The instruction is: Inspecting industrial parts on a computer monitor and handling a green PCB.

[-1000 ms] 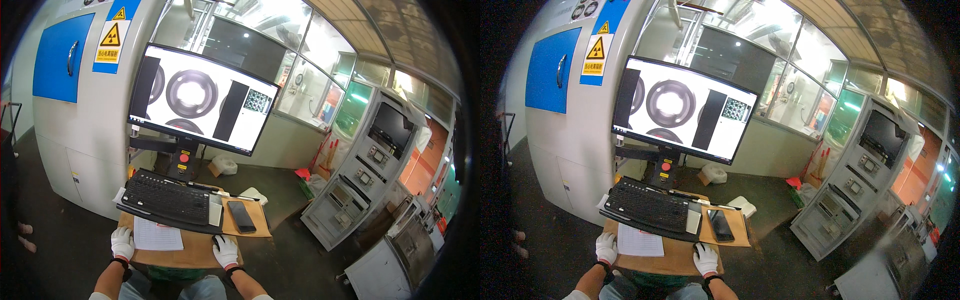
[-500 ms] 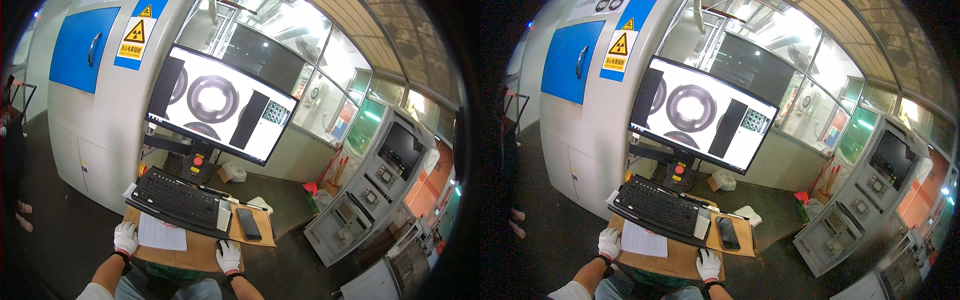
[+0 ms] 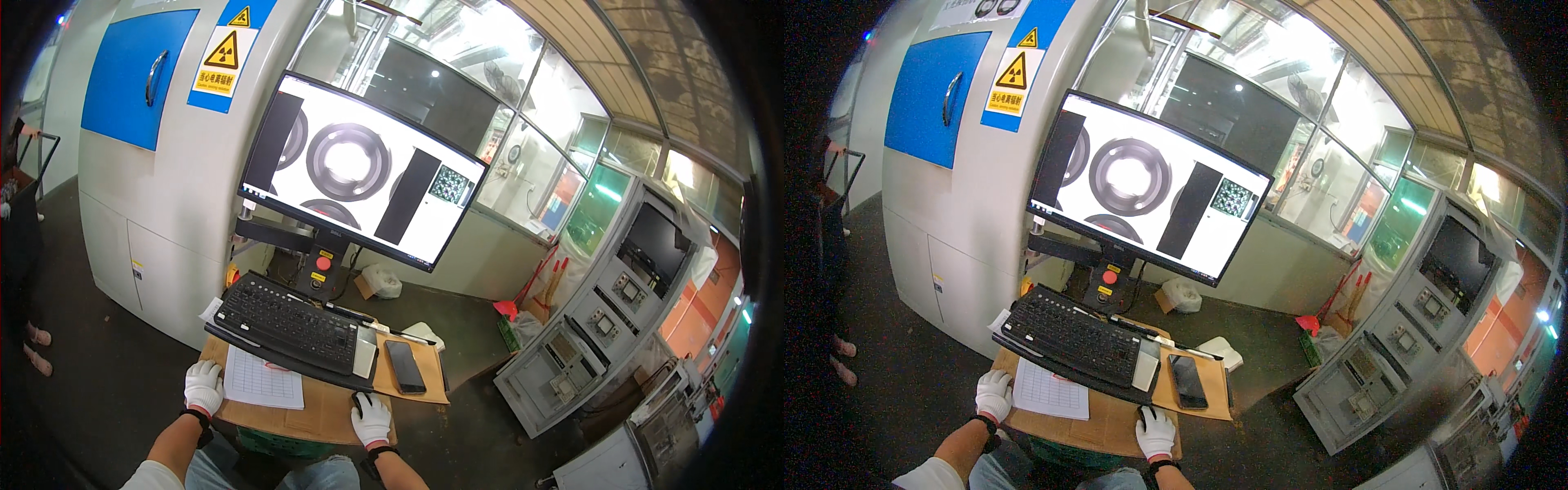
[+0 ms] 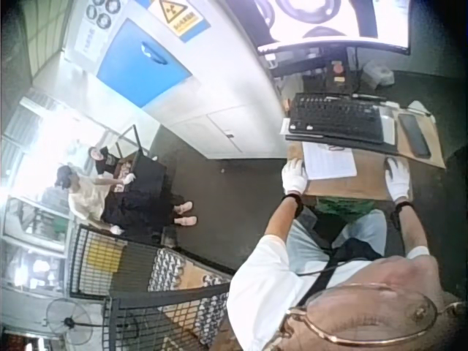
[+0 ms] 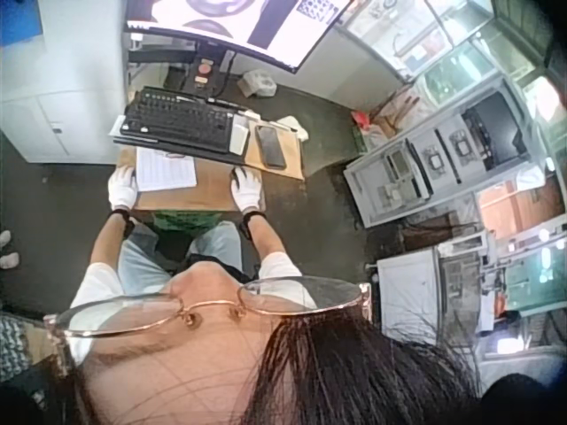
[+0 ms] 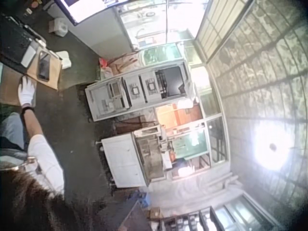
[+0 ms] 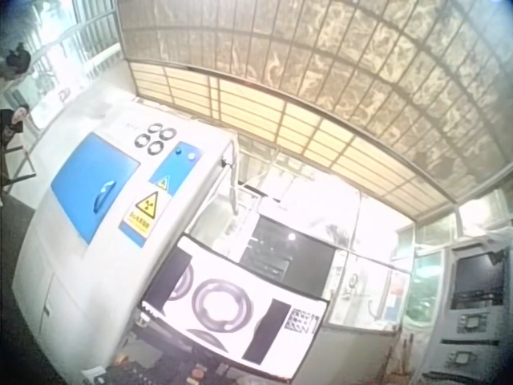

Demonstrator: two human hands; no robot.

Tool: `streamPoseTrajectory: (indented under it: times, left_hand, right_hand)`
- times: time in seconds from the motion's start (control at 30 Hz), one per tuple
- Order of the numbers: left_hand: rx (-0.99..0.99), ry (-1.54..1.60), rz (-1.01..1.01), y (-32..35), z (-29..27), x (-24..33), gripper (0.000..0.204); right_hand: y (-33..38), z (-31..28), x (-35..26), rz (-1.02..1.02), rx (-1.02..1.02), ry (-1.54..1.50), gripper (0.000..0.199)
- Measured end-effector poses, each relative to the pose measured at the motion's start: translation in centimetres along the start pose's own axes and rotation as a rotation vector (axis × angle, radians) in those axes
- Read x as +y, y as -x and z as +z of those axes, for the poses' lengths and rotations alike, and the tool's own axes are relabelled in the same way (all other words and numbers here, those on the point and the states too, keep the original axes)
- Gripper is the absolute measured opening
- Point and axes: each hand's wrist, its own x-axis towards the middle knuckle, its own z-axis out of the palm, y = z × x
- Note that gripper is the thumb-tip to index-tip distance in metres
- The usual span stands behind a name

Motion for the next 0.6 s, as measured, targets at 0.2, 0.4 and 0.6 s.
streamPoseTrajectory:
  times: [0.2, 0.4, 0.6]
  left_hand:
    - [-0.005, 0.009, -0.003, -0.11, -0.42, 0.19, 0.026]
    - [-0.027, 0.025, -0.013, -0.2, -0.74, 0.37, 0.027]
    - [-0.017, 0.033, -0.01, -0.1, -0.79, 0.44, 0.028]
  right_hand:
    - [-0.01, 0.04, 0.05, 0.015, -0.026, -0.02, 0.046]
    - [-0.03, -0.13, -0.14, 0.028, -0.036, -0.003, 0.044]
    - [-0.18, -0.45, -0.35, 0.034, -0.036, -0.025, 0.043]
